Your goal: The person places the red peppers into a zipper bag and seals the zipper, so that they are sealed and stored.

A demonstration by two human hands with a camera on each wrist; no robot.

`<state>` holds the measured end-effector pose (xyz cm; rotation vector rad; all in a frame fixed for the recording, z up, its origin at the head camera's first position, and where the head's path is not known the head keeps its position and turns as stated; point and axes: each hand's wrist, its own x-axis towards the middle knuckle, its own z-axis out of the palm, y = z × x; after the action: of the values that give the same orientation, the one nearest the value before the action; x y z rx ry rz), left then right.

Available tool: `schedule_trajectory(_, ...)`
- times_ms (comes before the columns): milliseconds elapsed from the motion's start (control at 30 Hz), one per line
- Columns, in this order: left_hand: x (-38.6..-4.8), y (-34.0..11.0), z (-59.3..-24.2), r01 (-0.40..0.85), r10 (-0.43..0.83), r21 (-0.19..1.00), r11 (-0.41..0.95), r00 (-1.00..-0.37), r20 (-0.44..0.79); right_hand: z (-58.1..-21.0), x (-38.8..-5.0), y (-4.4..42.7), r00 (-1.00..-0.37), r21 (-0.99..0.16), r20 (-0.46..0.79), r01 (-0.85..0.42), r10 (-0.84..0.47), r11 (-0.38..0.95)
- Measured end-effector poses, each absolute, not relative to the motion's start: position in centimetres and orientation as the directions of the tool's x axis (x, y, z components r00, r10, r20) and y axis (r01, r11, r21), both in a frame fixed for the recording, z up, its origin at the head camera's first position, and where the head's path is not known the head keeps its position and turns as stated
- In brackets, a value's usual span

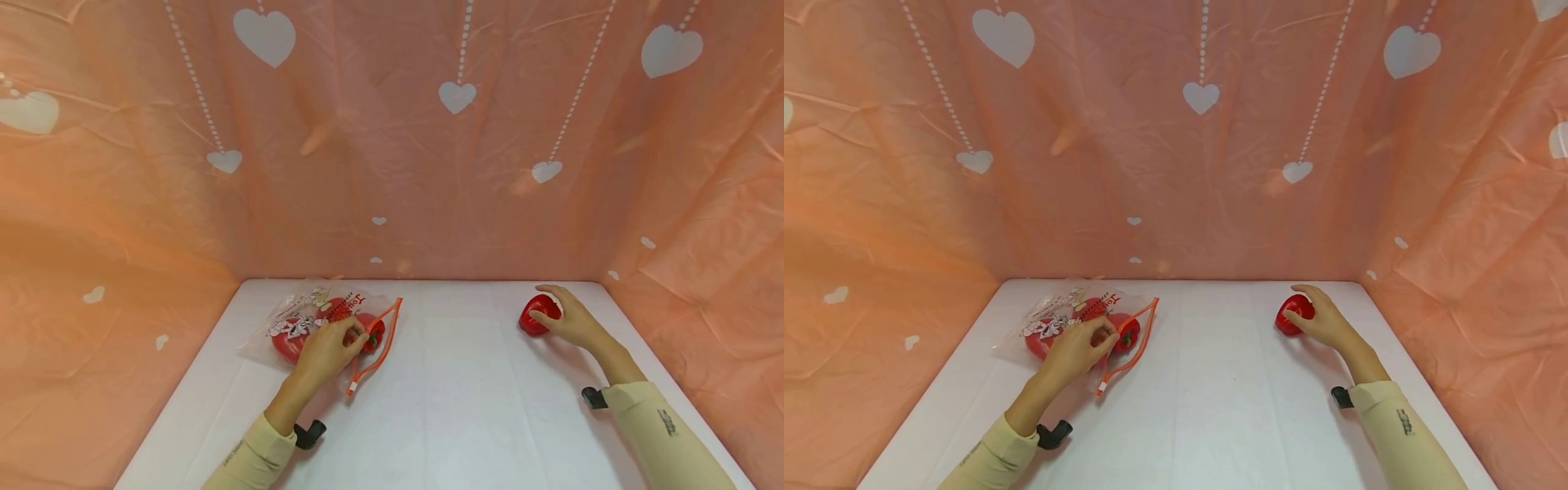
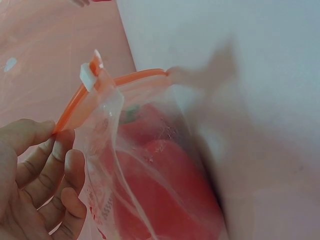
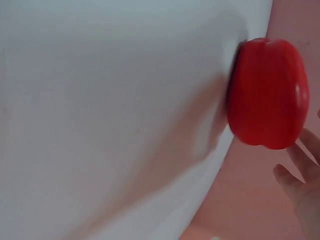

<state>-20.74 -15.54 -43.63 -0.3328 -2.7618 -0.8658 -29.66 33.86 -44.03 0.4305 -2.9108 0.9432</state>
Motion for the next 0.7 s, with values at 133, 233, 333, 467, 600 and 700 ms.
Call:
schedule_trajectory(133,-20.7,-15.5,-43.7,0.283,0.149,0.531,0.799,-0.948,0.281,-44.5,-29.9,34.1,-0.97,-0.589,0.07,-0.229,-0.234,0.775)
schedule_trajectory(233,-20.6,-15.5,-43.7,0.281,0.15,0.533,0.798,-0.949,0.276,-44.9,-30.0,34.3,-0.971,-0.603,0.047,-0.216,-0.236,0.768)
schedule_trajectory(333,-20.6,-15.5,-43.7,0.278,0.15,0.537,0.797,-0.951,0.27,-45.2,-30.0,34.5,-0.969,-0.602,0.045,-0.221,-0.244,0.767)
schedule_trajectory(467,-20.6,-15.5,-43.6,0.276,0.15,0.539,0.796,-0.952,0.266,-45.3,-29.9,34.7,-0.967,-0.598,0.046,-0.227,-0.25,0.768)
schedule_trajectory(600,-20.6,-15.5,-43.6,0.275,0.15,0.537,0.797,-0.952,0.266,-45.3,-29.7,34.8,-0.963,-0.6,0.047,-0.239,-0.264,0.764)
schedule_trajectory(700,-20.6,-15.5,-43.6,0.275,0.149,0.536,0.798,-0.952,0.266,-45.2,-29.4,35.0,-0.96,-0.592,0.035,-0.245,-0.28,0.768)
